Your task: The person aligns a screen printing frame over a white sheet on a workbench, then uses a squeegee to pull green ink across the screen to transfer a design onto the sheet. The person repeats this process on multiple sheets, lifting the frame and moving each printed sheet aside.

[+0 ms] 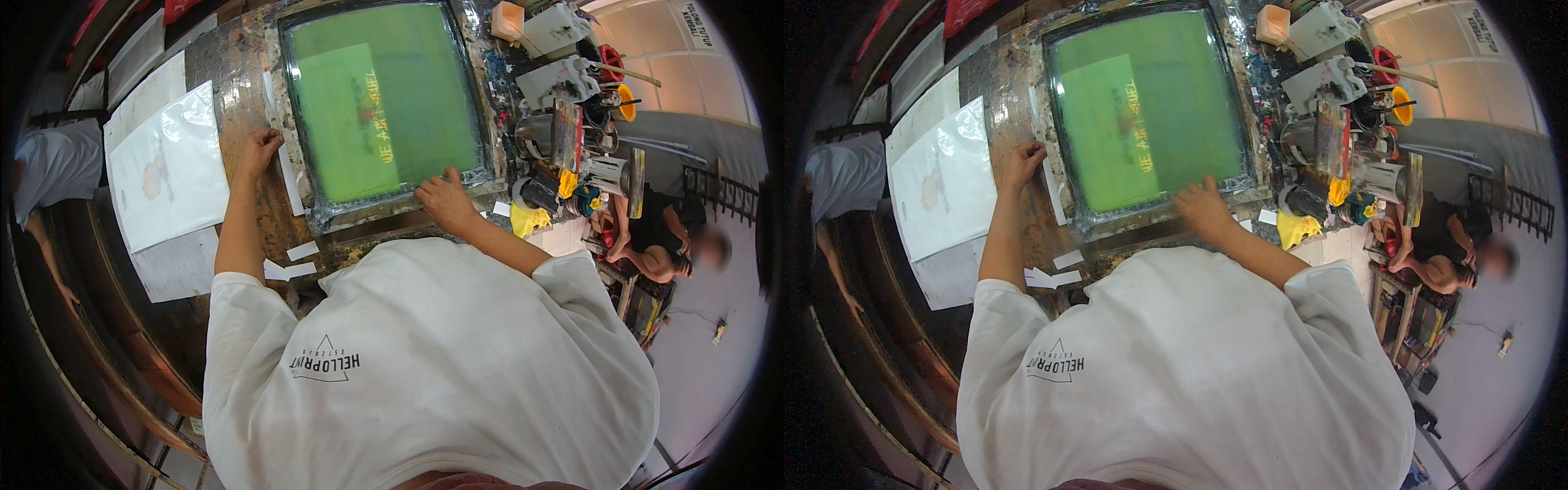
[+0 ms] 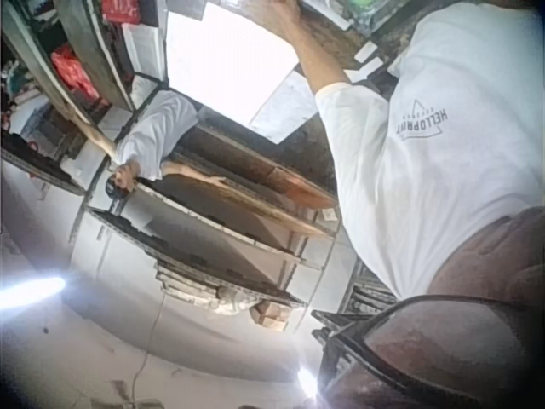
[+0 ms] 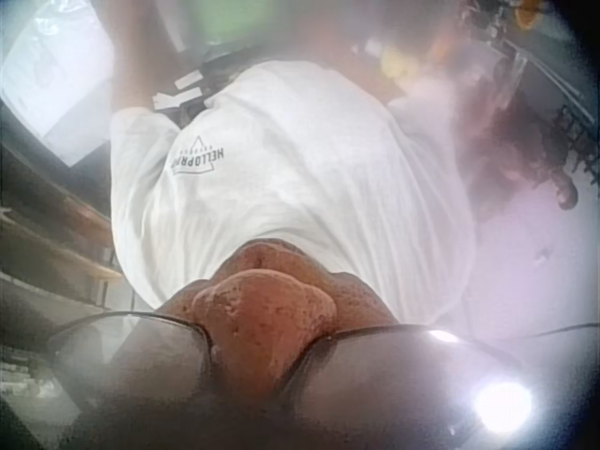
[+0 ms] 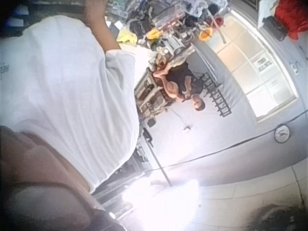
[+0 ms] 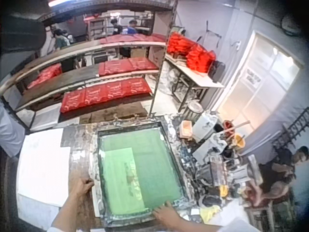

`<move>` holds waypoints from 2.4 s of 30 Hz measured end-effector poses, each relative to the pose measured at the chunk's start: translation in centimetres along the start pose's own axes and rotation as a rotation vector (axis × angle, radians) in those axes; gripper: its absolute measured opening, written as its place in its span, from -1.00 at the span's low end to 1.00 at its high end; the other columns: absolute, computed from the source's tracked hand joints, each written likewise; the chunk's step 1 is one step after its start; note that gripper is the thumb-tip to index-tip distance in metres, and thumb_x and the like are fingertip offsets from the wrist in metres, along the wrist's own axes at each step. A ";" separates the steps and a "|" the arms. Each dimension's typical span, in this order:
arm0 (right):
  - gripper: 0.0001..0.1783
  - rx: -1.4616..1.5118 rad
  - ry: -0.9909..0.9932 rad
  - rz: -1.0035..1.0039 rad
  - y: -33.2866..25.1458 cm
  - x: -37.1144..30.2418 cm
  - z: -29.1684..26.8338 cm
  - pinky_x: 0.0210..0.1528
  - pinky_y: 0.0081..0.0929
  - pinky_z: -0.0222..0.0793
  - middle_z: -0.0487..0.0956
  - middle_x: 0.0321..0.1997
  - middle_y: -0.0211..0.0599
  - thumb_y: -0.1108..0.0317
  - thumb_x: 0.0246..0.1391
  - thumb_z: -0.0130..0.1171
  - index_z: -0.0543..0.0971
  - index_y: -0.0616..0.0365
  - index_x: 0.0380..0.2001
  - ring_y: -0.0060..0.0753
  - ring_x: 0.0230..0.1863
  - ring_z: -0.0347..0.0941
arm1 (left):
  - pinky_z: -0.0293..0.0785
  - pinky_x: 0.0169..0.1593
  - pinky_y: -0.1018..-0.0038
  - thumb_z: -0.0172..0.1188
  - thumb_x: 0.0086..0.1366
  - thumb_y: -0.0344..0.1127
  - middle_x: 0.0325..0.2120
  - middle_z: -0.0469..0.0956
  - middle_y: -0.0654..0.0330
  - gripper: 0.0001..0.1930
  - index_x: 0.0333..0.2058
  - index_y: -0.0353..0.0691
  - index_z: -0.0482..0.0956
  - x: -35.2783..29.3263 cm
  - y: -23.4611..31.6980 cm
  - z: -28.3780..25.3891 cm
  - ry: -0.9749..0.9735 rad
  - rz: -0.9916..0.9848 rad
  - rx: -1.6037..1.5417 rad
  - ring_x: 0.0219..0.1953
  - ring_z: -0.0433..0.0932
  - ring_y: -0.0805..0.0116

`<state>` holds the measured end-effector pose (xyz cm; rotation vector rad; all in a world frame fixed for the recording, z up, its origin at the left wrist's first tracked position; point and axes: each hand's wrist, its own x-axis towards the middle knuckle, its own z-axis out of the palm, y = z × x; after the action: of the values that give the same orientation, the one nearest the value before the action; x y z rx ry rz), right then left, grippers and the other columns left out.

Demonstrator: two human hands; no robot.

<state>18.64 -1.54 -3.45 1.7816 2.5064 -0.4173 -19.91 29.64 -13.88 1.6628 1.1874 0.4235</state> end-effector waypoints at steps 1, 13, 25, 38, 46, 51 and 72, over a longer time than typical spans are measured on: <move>-0.74 -0.006 -0.005 0.000 0.0 0.0 0.0 0.25 0.06 0.19 0.59 -0.17 -0.39 0.32 0.00 0.31 0.63 -0.02 -0.17 -0.25 0.03 0.52 | 0.47 -0.29 0.50 0.40 0.38 -0.32 -0.45 0.67 0.28 -0.79 -0.20 -0.39 0.72 0.0 0.2 0.1 0.000 -0.001 0.006 -0.41 0.53 0.55; -0.76 -0.008 -0.030 0.019 -0.3 0.1 -0.5 0.29 0.09 0.19 0.62 -0.16 -0.40 0.36 0.06 0.23 0.64 -0.03 -0.15 -0.27 0.05 0.53 | 0.49 -0.27 0.50 0.40 0.37 -0.32 -0.44 0.69 0.29 -0.80 -0.20 -0.38 0.73 0.0 0.1 -0.1 -0.029 -0.010 0.013 -0.39 0.56 0.55; -0.83 0.001 -0.021 0.030 -0.2 0.0 -0.1 0.28 0.08 0.19 0.62 -0.16 -0.37 0.36 0.09 0.20 0.64 -0.04 -0.21 -0.25 0.03 0.55 | 0.51 -0.24 0.48 0.40 0.38 -0.29 -0.41 0.70 0.25 -0.77 -0.17 -0.38 0.74 -0.2 1.1 0.1 -0.013 -0.005 0.072 -0.37 0.58 0.51; -0.72 -0.056 -0.031 0.019 -0.2 0.2 0.9 0.22 -0.02 0.19 0.57 -0.18 -0.44 0.31 0.04 0.38 0.64 0.01 -0.14 -0.33 0.02 0.51 | 0.53 -0.21 0.49 0.41 0.40 -0.22 -0.37 0.72 0.21 -0.70 -0.13 -0.40 0.74 -1.1 0.2 0.4 0.090 -0.096 0.051 -0.33 0.60 0.50; -0.79 0.001 -0.071 0.071 -0.5 0.2 0.4 0.26 0.02 0.19 0.62 -0.12 -0.39 0.38 0.12 0.19 0.66 -0.04 -0.17 -0.28 0.07 0.53 | 0.55 -0.20 0.46 0.44 0.38 -0.21 -0.36 0.73 0.19 -0.66 -0.10 -0.44 0.73 -1.4 3.2 1.0 0.138 -0.089 0.163 -0.33 0.61 0.49; -0.79 -0.022 -0.092 0.054 -0.4 0.5 0.1 0.28 0.04 0.19 0.63 -0.12 -0.39 0.38 0.12 0.19 0.66 -0.04 -0.16 -0.28 0.09 0.53 | 0.53 -0.24 0.49 0.44 0.37 -0.21 -0.40 0.70 0.25 -0.67 -0.11 -0.43 0.73 -1.7 3.2 0.5 0.123 -0.103 0.099 -0.36 0.58 0.53; -0.73 0.004 -0.121 0.033 0.0 0.6 0.2 0.34 0.12 0.14 0.63 -0.08 -0.37 0.42 0.09 0.21 0.66 -0.01 -0.11 -0.24 0.09 0.54 | 0.44 -0.36 0.55 0.41 0.41 -0.24 -0.46 0.64 0.35 -0.74 -0.13 -0.36 0.74 -1.0 0.9 0.5 0.066 -0.148 -0.065 -0.46 0.49 0.60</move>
<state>18.40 -1.06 -3.71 1.7411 2.3935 -0.5123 -19.53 28.49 -13.09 1.5039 1.3221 0.4228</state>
